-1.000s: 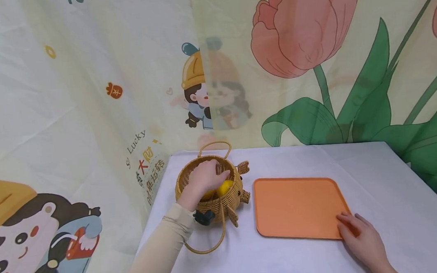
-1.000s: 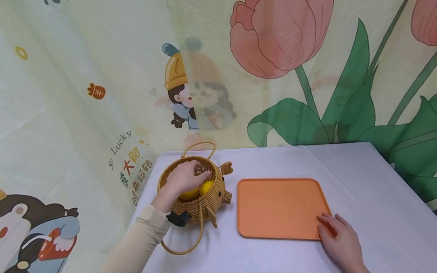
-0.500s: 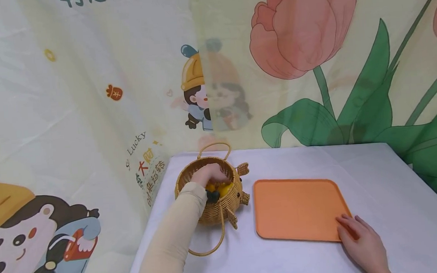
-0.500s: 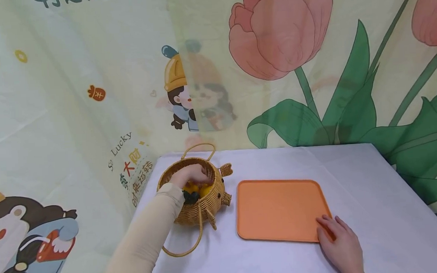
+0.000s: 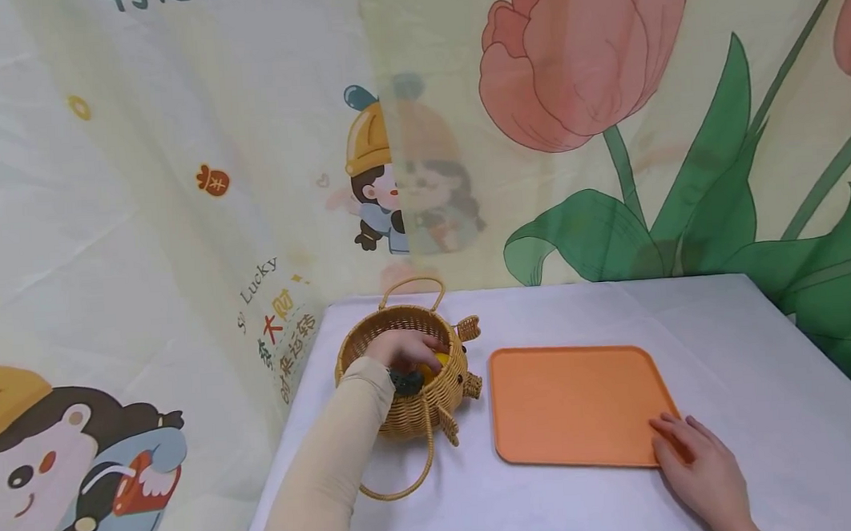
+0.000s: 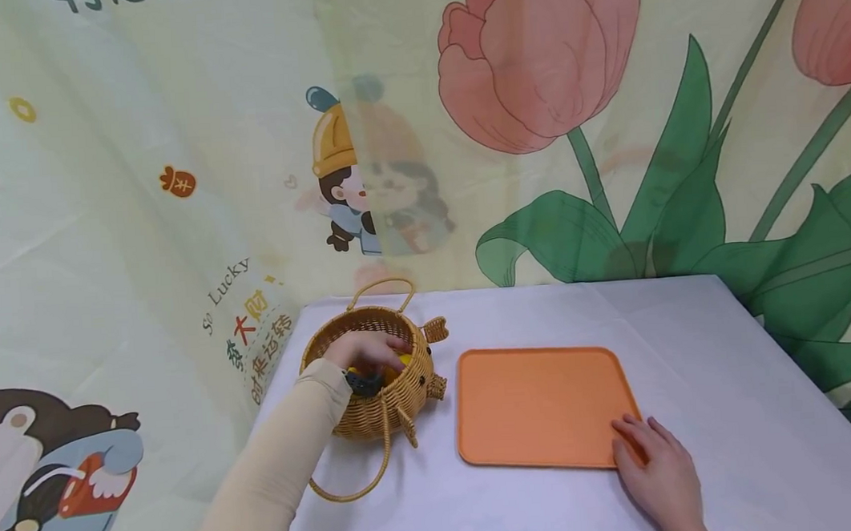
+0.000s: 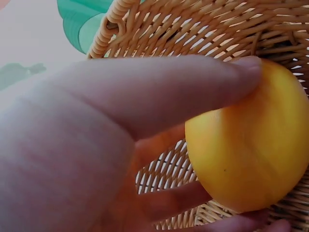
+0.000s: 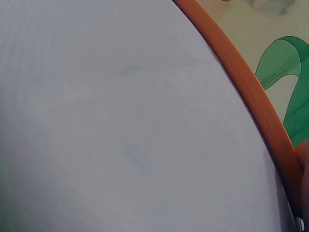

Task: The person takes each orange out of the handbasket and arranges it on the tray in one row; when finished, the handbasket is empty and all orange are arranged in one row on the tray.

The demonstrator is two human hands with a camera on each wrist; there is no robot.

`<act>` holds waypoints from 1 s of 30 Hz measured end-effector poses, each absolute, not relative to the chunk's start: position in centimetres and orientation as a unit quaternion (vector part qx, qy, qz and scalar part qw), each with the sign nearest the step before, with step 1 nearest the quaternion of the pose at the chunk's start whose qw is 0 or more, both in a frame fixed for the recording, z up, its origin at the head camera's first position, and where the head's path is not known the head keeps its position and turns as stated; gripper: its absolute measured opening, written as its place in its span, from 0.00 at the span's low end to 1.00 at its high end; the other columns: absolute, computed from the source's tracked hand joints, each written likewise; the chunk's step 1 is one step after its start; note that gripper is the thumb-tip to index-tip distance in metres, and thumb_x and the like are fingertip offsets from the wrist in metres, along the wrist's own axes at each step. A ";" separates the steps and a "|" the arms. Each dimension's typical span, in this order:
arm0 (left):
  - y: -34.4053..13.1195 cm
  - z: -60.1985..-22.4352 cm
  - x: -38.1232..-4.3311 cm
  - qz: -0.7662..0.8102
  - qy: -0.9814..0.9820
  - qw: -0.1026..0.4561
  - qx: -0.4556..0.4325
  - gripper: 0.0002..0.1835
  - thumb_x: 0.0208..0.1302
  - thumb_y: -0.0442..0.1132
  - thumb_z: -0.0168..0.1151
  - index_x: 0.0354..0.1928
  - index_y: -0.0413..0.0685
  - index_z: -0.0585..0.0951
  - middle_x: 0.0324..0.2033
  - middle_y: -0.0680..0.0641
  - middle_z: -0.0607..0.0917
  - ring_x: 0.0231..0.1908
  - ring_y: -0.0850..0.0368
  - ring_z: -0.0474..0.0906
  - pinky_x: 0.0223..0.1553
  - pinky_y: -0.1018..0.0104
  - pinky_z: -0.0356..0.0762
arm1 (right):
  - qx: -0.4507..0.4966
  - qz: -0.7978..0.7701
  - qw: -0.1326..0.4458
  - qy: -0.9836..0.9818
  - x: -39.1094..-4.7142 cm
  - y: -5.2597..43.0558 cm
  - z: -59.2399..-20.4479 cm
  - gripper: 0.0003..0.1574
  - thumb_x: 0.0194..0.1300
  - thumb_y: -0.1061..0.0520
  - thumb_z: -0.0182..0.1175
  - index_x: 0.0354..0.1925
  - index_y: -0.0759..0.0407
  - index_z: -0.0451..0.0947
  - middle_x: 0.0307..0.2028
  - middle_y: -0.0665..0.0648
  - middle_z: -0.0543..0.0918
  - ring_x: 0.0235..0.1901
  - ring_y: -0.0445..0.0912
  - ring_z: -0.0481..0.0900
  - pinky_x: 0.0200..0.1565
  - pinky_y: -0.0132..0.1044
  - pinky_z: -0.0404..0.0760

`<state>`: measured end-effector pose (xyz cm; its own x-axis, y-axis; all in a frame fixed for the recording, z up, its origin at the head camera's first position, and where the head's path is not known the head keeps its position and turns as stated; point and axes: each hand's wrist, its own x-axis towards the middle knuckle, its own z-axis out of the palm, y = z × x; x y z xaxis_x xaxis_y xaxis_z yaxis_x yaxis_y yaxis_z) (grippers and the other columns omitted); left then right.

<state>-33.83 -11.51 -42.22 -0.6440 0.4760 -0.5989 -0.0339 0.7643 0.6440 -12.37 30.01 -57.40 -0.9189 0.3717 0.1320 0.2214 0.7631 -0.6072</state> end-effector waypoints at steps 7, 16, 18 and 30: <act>-11.7 -43.0 -33.8 0.324 0.835 0.427 0.124 0.29 0.68 0.39 0.62 0.70 0.45 0.73 0.69 0.43 0.71 0.72 0.42 0.62 0.67 0.48 0.67 | -0.136 0.296 0.140 -0.935 -12.0 29.9 -57.9 0.24 0.71 0.56 0.61 0.61 0.66 0.79 0.64 0.72 0.75 0.69 0.71 0.61 0.64 0.73 0.57; -10.8 -41.7 -35.3 0.260 0.856 0.421 0.152 0.19 0.69 0.42 0.62 0.60 0.47 0.79 0.59 0.47 0.77 0.59 0.51 0.72 0.60 0.51 0.73 | -0.102 0.293 0.189 -0.932 -12.6 30.5 -57.8 0.22 0.70 0.58 0.62 0.58 0.66 0.81 0.61 0.72 0.78 0.67 0.72 0.64 0.63 0.72 0.58; -10.5 -41.3 -35.7 0.248 0.863 0.415 0.150 0.19 0.67 0.41 0.65 0.59 0.48 0.80 0.59 0.47 0.76 0.58 0.52 0.72 0.59 0.51 0.74 | -0.099 0.293 0.196 -0.931 -12.7 30.6 -57.7 0.21 0.69 0.58 0.62 0.58 0.66 0.82 0.61 0.72 0.78 0.67 0.72 0.64 0.64 0.72 0.57; -9.8 -41.4 -36.5 0.137 0.905 0.391 0.101 0.40 0.58 0.50 0.71 0.71 0.45 0.71 0.67 0.42 0.72 0.59 0.43 0.75 0.56 0.54 0.78 | -0.106 0.292 0.174 -0.934 -12.7 30.4 -57.7 0.23 0.71 0.57 0.61 0.59 0.66 0.80 0.62 0.72 0.77 0.69 0.71 0.62 0.65 0.72 0.54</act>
